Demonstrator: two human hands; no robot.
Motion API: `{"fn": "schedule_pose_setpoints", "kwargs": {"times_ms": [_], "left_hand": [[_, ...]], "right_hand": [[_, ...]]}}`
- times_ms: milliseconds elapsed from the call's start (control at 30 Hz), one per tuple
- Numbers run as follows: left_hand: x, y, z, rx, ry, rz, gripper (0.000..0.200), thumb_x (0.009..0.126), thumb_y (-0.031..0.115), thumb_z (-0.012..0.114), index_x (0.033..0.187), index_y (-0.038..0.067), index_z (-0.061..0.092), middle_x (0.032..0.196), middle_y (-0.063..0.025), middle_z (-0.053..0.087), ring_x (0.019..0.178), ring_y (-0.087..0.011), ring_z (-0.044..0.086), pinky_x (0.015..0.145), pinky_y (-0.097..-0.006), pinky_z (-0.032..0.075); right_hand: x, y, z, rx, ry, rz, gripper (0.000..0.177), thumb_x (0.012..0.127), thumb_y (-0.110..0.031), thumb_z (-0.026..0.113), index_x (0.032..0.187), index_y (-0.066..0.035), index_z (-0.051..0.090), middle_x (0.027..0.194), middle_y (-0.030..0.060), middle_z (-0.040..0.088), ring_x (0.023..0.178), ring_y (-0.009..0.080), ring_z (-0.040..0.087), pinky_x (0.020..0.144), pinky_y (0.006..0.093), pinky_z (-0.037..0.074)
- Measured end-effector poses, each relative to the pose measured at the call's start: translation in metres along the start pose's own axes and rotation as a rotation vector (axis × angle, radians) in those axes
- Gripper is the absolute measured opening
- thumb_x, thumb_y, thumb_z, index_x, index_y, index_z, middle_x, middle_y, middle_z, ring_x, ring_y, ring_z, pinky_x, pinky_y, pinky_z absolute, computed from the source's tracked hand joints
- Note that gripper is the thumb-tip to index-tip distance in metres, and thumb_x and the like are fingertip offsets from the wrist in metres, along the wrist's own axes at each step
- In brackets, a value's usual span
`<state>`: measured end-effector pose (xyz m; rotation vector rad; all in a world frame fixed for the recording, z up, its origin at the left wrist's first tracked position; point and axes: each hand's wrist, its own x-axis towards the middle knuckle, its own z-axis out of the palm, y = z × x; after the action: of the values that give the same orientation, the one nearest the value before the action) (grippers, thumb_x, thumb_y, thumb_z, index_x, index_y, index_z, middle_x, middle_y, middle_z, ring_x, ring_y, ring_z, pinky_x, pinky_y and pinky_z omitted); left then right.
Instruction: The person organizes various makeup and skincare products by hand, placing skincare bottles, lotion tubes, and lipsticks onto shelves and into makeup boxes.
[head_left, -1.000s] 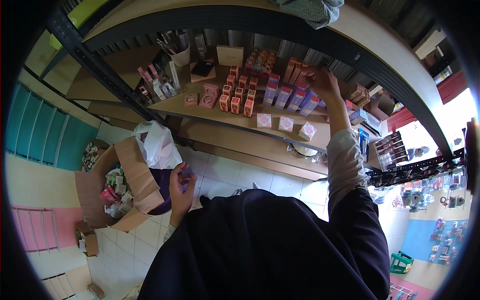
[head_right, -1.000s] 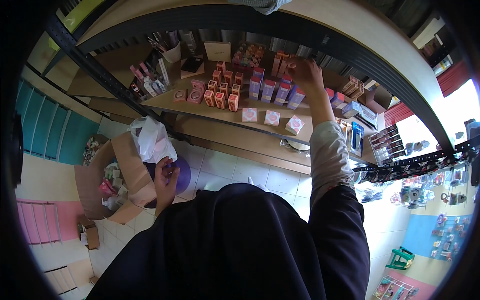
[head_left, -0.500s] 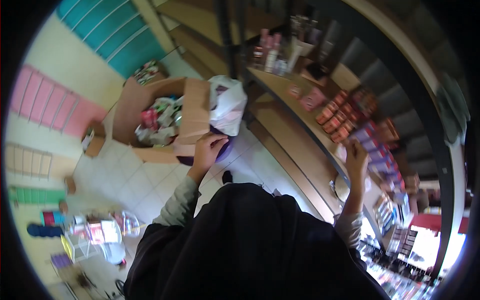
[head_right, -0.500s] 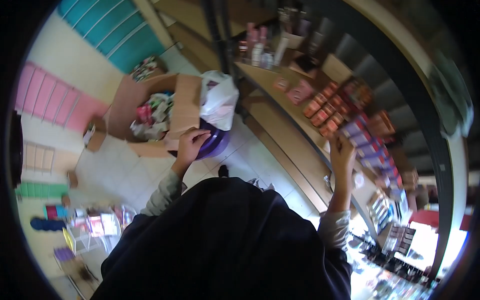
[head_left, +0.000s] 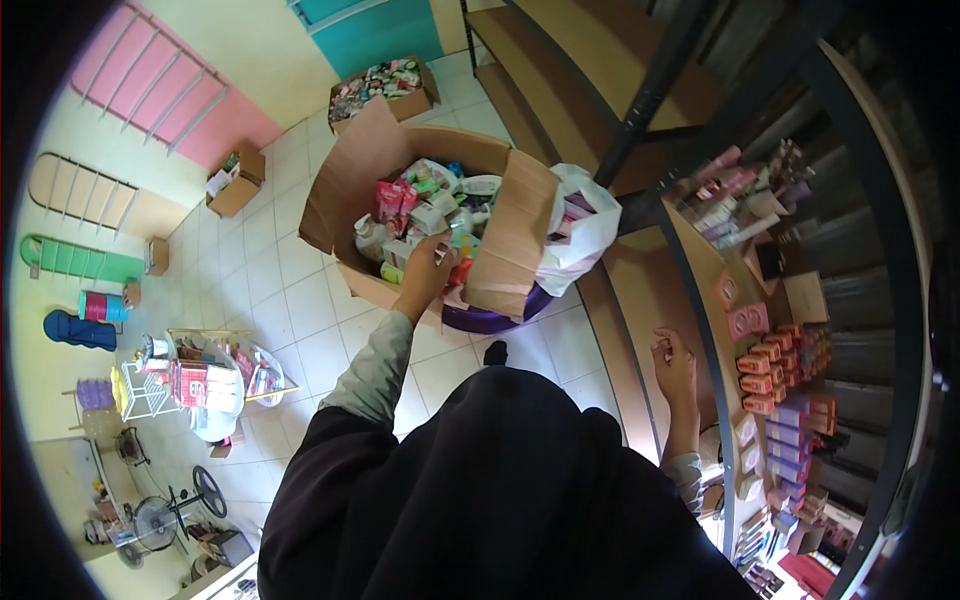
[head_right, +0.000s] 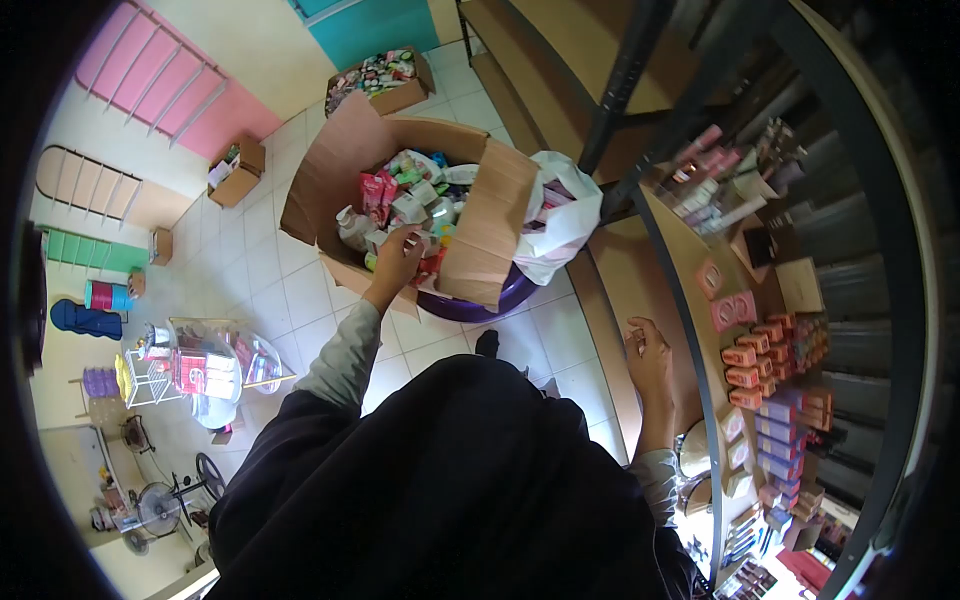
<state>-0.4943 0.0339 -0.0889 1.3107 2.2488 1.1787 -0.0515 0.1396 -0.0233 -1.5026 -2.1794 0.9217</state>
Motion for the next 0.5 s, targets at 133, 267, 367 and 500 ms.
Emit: {"fn": "schedule_pose_setpoints", "kwargs": {"times_ms": [133,267,367,500], "left_hand": [[0.036,-0.042,-0.012,0.097,0.015,-0.029,0.035,0.079,0.012,0.067,0.112,0.002,0.058,0.096,-0.0154,0.063,0.084,-0.0283,0.061,0.075,-0.0377,0.049],[0.080,-0.089,-0.013,0.272,0.013,0.103,0.034,0.076,0.011,0.066,0.108,0.003,0.059,0.098,-0.0170,0.062,0.092,-0.0334,0.060,0.081,-0.0416,0.047],[0.119,-0.095,-0.012,0.521,-0.109,0.183,0.030,0.076,0.013,0.063,0.106,0.005,0.062,0.099,-0.0148,0.063,0.094,-0.0323,0.059,0.083,-0.0432,0.045],[0.164,-0.109,-0.002,0.903,-0.249,0.301,0.025,0.080,0.017,0.056,0.101,0.009,0.065,0.099,-0.0090,0.065,0.099,-0.0271,0.057,0.086,-0.0437,0.041]], "right_hand": [[0.035,-0.034,0.023,-0.022,-0.062,0.015,0.022,0.087,-0.014,0.060,0.107,-0.007,0.061,0.091,0.0139,0.065,0.079,0.0241,0.063,0.068,0.0341,0.049],[0.055,-0.055,0.046,0.009,-0.076,0.008,0.021,0.086,-0.013,0.060,0.106,-0.005,0.062,0.090,0.0125,0.065,0.077,0.0230,0.062,0.069,0.0328,0.049],[0.063,-0.063,0.055,0.006,-0.086,0.037,0.021,0.086,-0.012,0.060,0.106,-0.005,0.061,0.088,0.0119,0.065,0.077,0.0224,0.062,0.069,0.0323,0.049],[0.068,-0.071,0.062,0.009,-0.104,0.089,0.021,0.085,-0.011,0.060,0.105,-0.004,0.061,0.088,0.0118,0.064,0.076,0.0222,0.062,0.070,0.0325,0.049]]}}
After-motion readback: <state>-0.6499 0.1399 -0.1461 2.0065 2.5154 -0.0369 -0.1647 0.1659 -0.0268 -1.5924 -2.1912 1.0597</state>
